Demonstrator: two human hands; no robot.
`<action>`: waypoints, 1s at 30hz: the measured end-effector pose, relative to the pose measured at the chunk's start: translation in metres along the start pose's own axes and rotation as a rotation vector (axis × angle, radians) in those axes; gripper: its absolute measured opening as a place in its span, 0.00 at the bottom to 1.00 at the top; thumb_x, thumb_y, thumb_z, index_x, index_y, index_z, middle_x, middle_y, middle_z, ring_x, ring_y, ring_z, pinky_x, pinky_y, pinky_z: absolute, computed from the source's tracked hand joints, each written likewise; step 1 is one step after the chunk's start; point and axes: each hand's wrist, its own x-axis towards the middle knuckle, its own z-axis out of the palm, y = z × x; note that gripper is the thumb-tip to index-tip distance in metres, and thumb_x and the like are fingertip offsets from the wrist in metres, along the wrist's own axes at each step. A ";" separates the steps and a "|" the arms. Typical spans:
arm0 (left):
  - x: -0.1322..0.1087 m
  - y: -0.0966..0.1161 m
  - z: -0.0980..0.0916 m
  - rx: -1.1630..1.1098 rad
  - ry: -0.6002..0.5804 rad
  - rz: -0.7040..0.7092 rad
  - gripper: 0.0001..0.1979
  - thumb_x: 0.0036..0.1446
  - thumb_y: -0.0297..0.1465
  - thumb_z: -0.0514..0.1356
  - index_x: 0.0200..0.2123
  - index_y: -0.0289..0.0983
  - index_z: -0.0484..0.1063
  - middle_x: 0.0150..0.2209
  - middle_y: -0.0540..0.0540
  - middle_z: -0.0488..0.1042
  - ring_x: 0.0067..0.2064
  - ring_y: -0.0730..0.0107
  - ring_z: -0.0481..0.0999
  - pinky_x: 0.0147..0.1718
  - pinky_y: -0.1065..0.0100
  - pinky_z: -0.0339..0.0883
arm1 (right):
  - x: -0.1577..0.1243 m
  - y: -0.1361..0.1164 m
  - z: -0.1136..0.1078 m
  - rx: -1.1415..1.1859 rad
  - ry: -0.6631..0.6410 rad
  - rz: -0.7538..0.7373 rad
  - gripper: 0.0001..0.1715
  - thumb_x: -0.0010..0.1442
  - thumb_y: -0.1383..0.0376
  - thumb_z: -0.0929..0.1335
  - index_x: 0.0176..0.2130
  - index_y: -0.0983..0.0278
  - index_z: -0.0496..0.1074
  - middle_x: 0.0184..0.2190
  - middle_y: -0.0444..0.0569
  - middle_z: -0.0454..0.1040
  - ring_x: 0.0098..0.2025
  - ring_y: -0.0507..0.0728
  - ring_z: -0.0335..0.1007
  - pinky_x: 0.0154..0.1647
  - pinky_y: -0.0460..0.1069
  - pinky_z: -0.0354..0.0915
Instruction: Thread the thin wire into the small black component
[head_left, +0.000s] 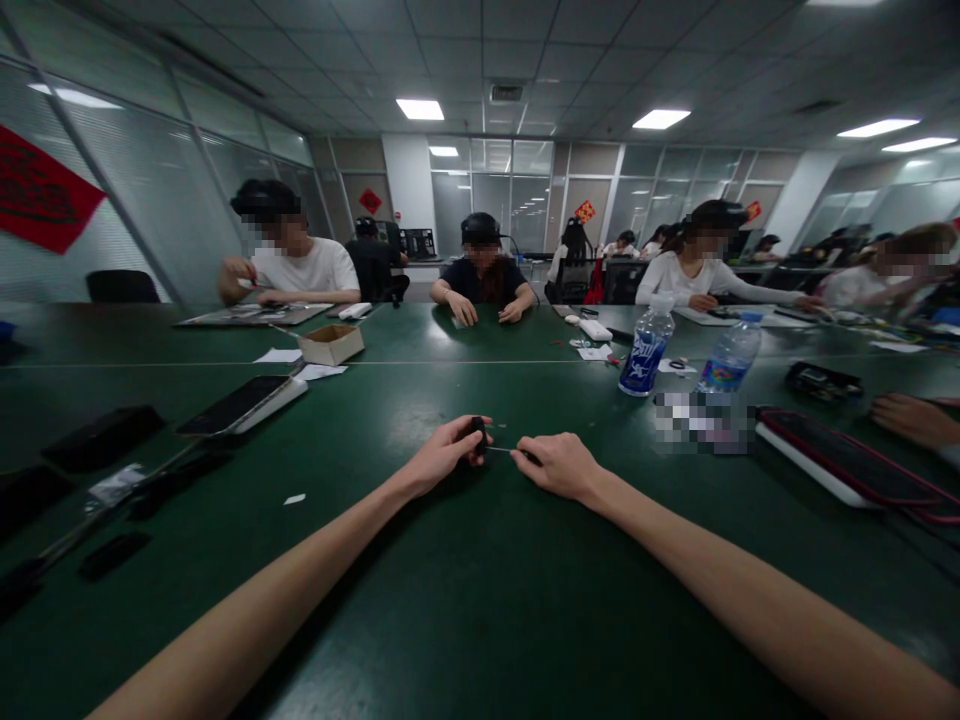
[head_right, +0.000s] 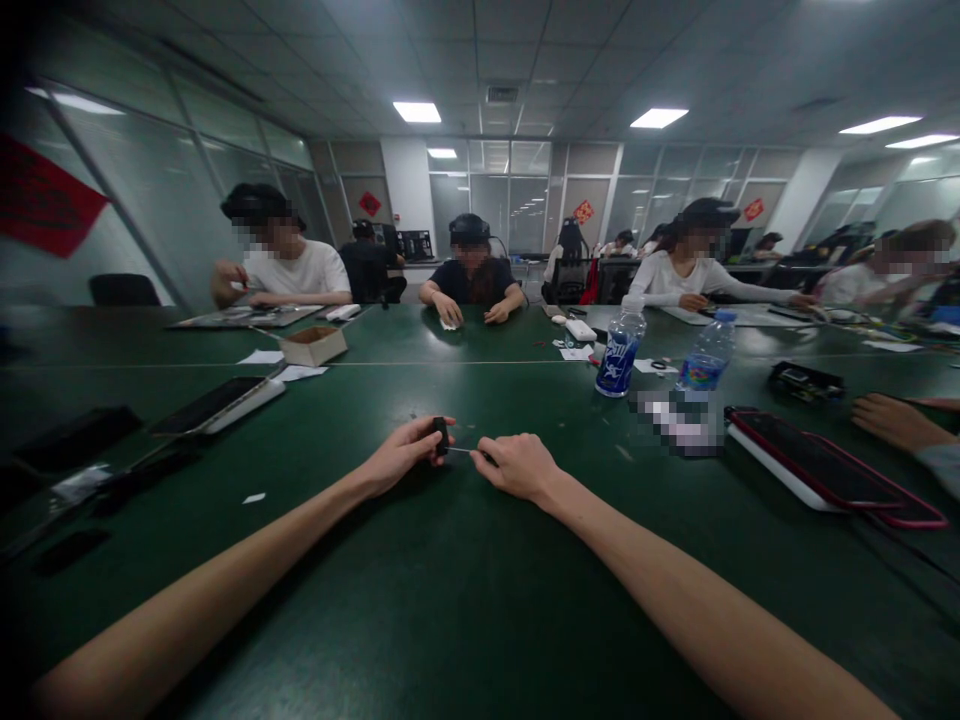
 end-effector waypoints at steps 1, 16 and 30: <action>0.000 0.000 0.000 0.002 0.002 -0.003 0.23 0.57 0.39 0.56 0.53 0.34 0.64 0.42 0.40 0.71 0.30 0.74 0.70 0.32 0.68 0.64 | 0.000 0.000 -0.001 0.000 -0.003 -0.004 0.23 0.66 0.54 0.55 0.38 0.62 0.72 0.27 0.47 0.74 0.27 0.51 0.67 0.28 0.45 0.51; 0.000 0.002 -0.001 0.229 -0.055 0.039 0.20 0.58 0.41 0.53 0.48 0.33 0.66 0.36 0.44 0.71 0.29 0.74 0.70 0.30 0.69 0.63 | 0.000 -0.004 -0.006 -0.050 -0.035 0.000 0.24 0.67 0.53 0.54 0.40 0.62 0.71 0.28 0.48 0.74 0.26 0.51 0.66 0.26 0.45 0.50; 0.003 0.009 0.002 0.310 -0.038 0.065 0.19 0.59 0.42 0.50 0.44 0.33 0.66 0.28 0.48 0.70 0.27 0.72 0.69 0.30 0.70 0.62 | 0.000 -0.006 0.000 -0.001 0.003 0.071 0.23 0.67 0.53 0.55 0.39 0.63 0.70 0.28 0.48 0.74 0.29 0.52 0.68 0.28 0.46 0.53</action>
